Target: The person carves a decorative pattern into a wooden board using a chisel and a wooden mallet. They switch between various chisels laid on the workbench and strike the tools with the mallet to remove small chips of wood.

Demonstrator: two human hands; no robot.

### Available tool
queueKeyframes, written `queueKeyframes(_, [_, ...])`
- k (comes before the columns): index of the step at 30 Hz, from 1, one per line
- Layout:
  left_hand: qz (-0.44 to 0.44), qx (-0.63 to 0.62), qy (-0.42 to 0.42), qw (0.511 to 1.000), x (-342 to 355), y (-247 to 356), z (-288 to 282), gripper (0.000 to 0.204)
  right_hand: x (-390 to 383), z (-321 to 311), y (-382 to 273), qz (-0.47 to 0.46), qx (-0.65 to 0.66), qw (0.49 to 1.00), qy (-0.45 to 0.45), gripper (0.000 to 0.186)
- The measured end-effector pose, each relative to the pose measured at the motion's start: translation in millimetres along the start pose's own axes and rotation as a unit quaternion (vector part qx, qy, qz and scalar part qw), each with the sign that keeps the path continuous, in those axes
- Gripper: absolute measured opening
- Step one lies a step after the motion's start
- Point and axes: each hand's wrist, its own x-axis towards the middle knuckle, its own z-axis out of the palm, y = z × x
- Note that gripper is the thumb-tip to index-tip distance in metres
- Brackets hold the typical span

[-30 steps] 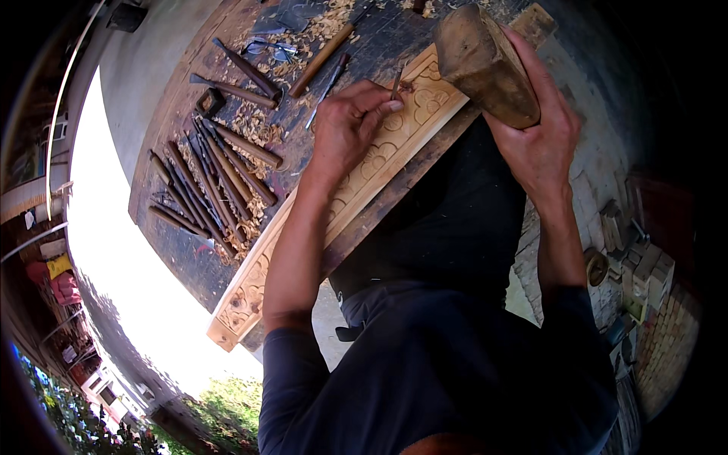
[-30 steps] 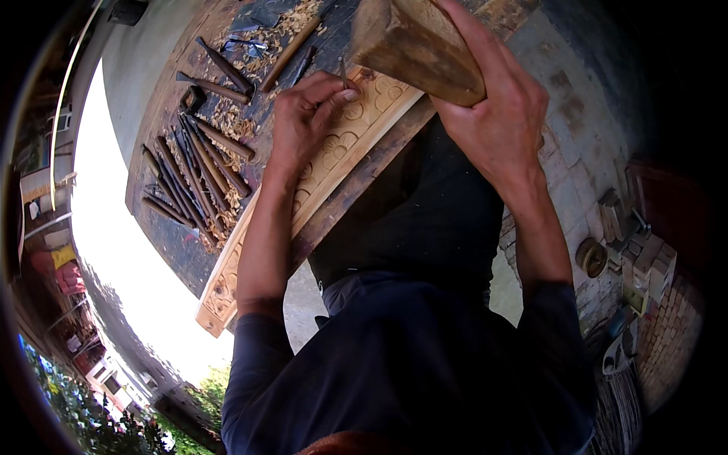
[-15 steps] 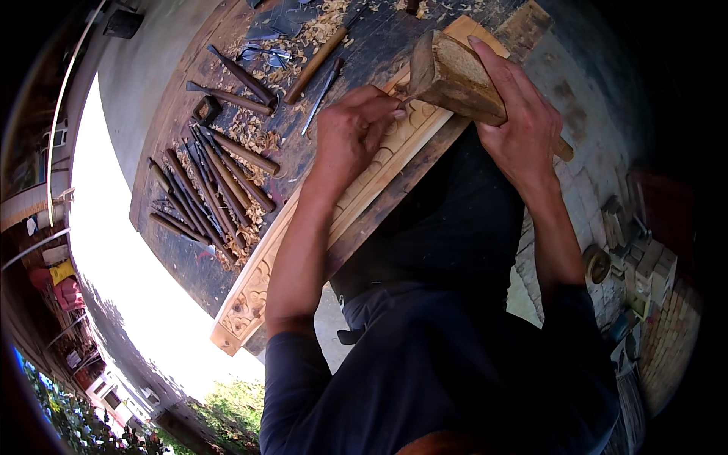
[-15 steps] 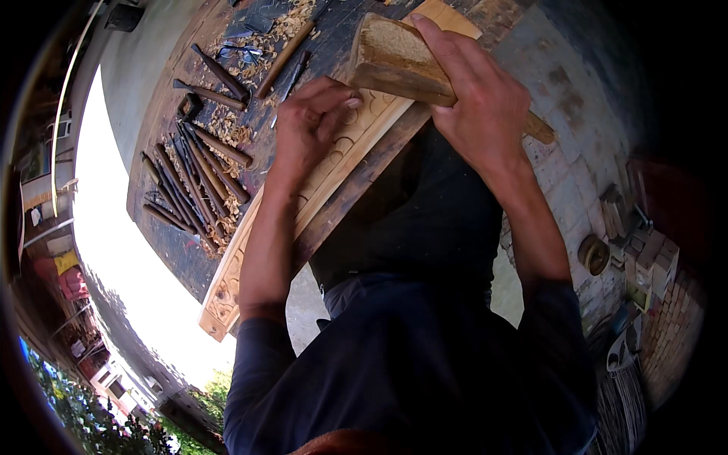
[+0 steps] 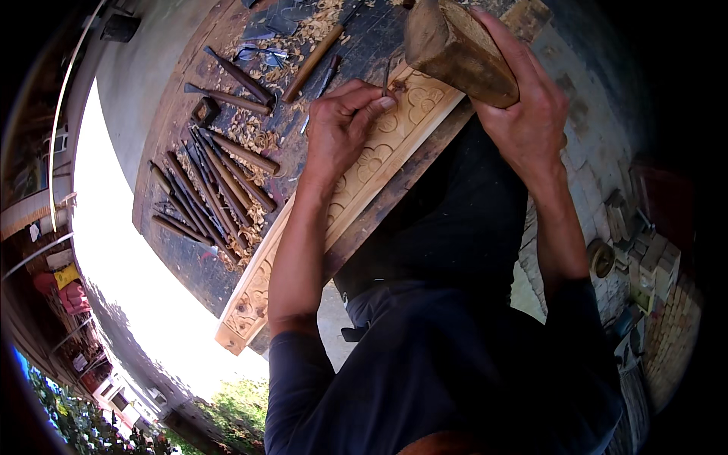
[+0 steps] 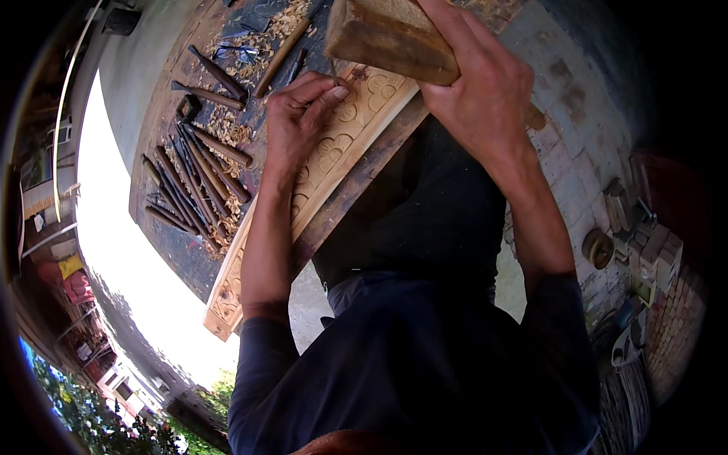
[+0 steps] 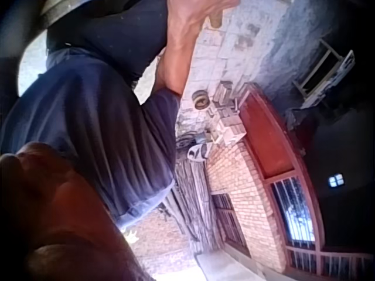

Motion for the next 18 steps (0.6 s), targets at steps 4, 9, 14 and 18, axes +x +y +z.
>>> queueKeyframes(4, [0.013,0.005,0.005,1.000,0.6,3.5,0.7,0.013,1.5,7.7,4.2,-0.017,0.060,0.996,0.058,0.072])
queueKeyframes(9, [0.040,0.009,0.007,0.999,0.3,-1.0,1.9,0.013,-9.3,12.3,12.8,-0.008,-0.054,0.996,-0.064,0.086])
queueKeyframes(14, [-0.021,-0.020,0.015,0.999,1.0,-1.1,-1.2,0.012,-7.4,15.5,17.3,-0.042,-0.014,0.999,-0.010,0.087])
queueKeyframes(18, [-0.027,-0.051,0.024,0.998,0.4,-1.3,0.7,0.011,2.3,4.3,8.3,-0.013,-0.002,0.999,-0.042,0.067])
